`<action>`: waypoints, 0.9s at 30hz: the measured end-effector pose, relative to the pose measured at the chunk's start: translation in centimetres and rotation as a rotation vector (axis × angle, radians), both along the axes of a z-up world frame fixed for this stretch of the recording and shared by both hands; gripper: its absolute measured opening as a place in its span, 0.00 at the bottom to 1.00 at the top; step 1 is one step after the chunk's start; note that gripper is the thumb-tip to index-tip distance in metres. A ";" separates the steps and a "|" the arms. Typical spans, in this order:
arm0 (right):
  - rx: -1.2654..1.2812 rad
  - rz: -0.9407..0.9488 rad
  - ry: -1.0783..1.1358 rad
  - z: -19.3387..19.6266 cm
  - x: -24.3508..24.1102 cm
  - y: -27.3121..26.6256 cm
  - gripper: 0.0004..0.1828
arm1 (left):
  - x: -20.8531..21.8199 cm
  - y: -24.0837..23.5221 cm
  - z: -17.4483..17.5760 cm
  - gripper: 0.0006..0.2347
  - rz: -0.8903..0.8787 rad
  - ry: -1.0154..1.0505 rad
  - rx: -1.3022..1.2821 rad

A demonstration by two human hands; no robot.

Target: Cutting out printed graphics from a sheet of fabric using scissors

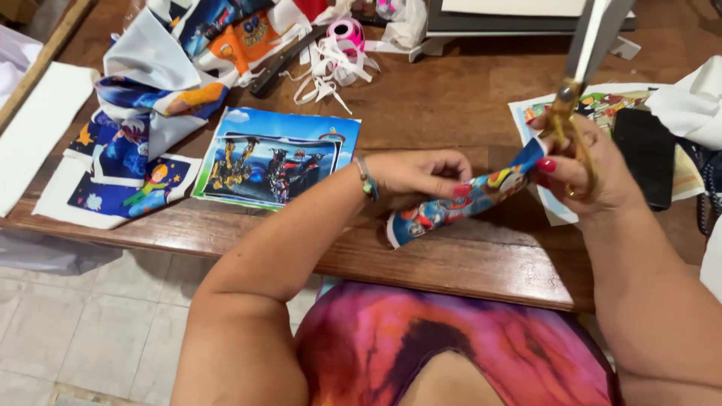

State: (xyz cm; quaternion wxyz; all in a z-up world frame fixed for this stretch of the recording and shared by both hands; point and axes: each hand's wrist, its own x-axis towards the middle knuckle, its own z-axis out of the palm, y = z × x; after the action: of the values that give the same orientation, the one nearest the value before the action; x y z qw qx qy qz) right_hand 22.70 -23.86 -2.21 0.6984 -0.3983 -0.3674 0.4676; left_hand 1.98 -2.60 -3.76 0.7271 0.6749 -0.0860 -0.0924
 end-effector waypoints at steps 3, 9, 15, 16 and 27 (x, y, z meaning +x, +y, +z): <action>-0.026 0.021 -0.053 0.1 -0.9 0.0 0.31 | 1.1 -1.0 -0.8 0.30 -0.009 0.174 0.439; -0.034 -0.181 -0.051 1.1 -1.1 0.1 0.31 | -2.5 -2.9 -0.1 0.14 -0.119 0.352 0.915; -0.023 -0.142 0.035 1.2 -0.6 0.2 0.32 | -5.7 3.8 -1.7 0.08 0.551 -0.107 0.009; -0.021 -0.138 0.033 1.1 -0.7 0.1 0.32 | -5.5 3.5 -0.7 0.08 0.555 -0.109 0.011; -0.135 -0.386 -0.506 0.4 -2.0 0.9 0.25 | -2.7 -2.1 9.3 0.23 0.474 -0.632 0.775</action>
State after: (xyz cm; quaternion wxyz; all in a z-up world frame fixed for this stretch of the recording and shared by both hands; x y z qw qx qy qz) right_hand 20.73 -22.96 -1.77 0.6328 -0.6095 -0.4153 0.2358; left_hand -0.67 -4.68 5.50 0.3653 0.8889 -0.1054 0.2557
